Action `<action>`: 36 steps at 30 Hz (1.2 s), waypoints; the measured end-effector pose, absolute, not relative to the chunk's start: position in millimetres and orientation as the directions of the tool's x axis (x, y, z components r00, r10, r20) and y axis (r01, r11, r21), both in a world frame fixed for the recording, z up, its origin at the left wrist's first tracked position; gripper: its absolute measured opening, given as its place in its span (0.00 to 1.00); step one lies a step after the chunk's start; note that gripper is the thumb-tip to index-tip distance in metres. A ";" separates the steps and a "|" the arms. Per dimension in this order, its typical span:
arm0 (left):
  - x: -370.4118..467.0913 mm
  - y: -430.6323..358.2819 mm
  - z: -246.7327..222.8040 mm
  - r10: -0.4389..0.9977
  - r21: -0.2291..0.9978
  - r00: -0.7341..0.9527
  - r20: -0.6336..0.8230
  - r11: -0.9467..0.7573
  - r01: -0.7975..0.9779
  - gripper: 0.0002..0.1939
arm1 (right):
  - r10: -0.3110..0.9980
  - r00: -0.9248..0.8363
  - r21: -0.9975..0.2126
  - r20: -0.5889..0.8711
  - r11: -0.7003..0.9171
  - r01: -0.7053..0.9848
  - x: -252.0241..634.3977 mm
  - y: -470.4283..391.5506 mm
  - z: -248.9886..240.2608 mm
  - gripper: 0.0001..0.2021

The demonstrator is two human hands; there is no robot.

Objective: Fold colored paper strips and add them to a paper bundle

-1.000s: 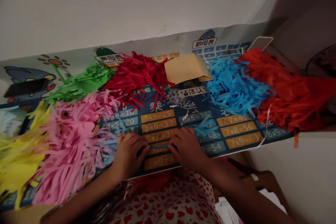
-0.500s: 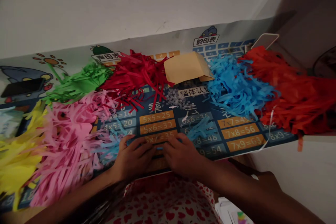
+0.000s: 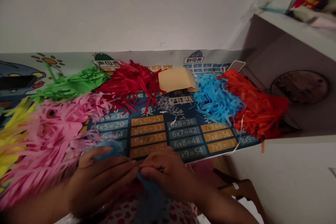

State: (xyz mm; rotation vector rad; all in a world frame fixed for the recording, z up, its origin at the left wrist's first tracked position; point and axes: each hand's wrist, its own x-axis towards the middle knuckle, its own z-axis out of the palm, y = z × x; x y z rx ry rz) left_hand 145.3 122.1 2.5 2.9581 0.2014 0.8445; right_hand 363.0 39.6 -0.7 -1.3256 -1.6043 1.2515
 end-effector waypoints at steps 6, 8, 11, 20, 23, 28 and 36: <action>157.7 114.3 -13.1 0.348 0.339 0.734 0.584 -0.926 0.169 0.11 | 0.916 -0.207 -0.846 -0.344 -0.398 -0.354 347.9 47.8 -42.3 0.13; 164.2 111.1 -18.3 0.456 0.454 0.668 0.589 -0.870 0.194 0.08 | 0.931 -0.128 -0.842 -0.341 -0.363 -0.399 342.0 46.2 -49.0 0.13; 174.3 105.7 -21.6 0.616 0.596 0.549 0.565 -0.765 0.244 0.05 | 0.950 0.022 -0.865 -0.312 -0.275 -0.420 334.9 44.5 -50.1 0.12; 185.1 98.1 -26.1 0.807 0.801 0.420 0.415 -0.543 0.251 0.08 | 0.943 0.185 -0.916 -0.276 -0.199 -0.348 333.0 44.6 -63.3 0.09; 185.2 98.0 -29.8 0.810 0.830 0.430 0.400 -0.519 0.205 0.07 | 0.957 0.191 -0.935 -0.221 -0.151 -0.322 328.4 44.5 -63.5 0.09; 181.2 101.8 -40.4 0.841 0.849 0.418 0.345 -0.469 0.243 0.06 | 0.963 0.270 -1.000 0.010 0.009 0.006 339.8 50.0 -60.3 0.04; 158.2 138.0 -20.9 0.943 0.984 0.286 -0.169 0.143 0.108 0.16 | 0.978 -0.008 -0.618 0.208 0.138 0.774 449.9 93.4 -84.5 0.10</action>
